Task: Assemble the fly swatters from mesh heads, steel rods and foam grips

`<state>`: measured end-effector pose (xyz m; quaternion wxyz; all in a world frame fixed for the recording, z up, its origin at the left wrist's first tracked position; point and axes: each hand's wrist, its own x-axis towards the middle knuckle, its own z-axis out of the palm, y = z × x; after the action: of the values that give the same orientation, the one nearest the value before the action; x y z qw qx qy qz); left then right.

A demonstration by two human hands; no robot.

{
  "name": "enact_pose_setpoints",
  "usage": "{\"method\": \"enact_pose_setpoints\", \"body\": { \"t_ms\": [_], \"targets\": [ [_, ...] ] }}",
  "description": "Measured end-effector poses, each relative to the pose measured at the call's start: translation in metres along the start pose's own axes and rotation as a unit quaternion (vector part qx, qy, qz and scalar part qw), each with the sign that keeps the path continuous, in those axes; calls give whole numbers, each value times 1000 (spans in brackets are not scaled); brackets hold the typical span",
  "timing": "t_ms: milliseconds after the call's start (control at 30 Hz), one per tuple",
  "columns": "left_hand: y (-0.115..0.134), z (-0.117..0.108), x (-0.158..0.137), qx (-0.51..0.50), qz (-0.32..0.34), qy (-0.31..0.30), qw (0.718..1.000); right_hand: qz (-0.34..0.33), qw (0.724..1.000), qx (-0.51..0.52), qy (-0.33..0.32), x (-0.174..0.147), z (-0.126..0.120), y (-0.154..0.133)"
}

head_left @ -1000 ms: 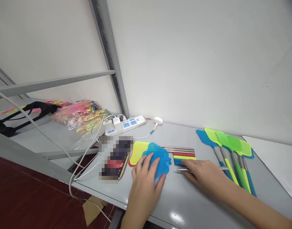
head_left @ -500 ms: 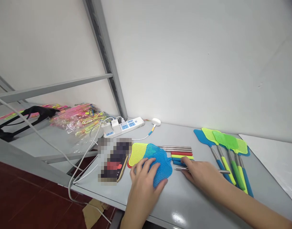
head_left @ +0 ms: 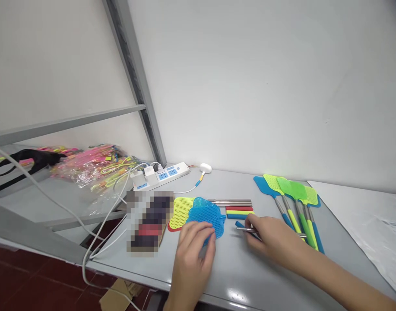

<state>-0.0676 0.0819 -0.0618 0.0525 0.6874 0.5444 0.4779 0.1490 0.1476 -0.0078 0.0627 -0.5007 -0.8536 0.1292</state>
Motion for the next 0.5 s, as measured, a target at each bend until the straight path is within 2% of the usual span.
{"method": "enact_pose_setpoints", "body": {
  "t_ms": [67, 100, 167, 267, 367, 500],
  "targets": [
    [18, 9, -3, -111, -50, 9, 993, 19, 994, 110, 13, -6, -11, -7],
    [28, 16, -4, -154, -85, -7, 984, 20, 985, 172, 15, -9, -16, -11],
    [48, 29, -5, -249, -156, -65, 954, 9, 957, 290, 12, -15, -22, -19],
    [66, 43, -3, -346, -198, -131, 908, -18, 913, 407, -13, -21, -18, -28],
    [69, 41, 1, -358, -195, -158, 899, -31, 890, 453, -28, -26, -2, -28],
    [67, 34, 2, -285, -202, -233, 908, 17, 875, 484, 6, -34, 17, -10]
  ]
}}
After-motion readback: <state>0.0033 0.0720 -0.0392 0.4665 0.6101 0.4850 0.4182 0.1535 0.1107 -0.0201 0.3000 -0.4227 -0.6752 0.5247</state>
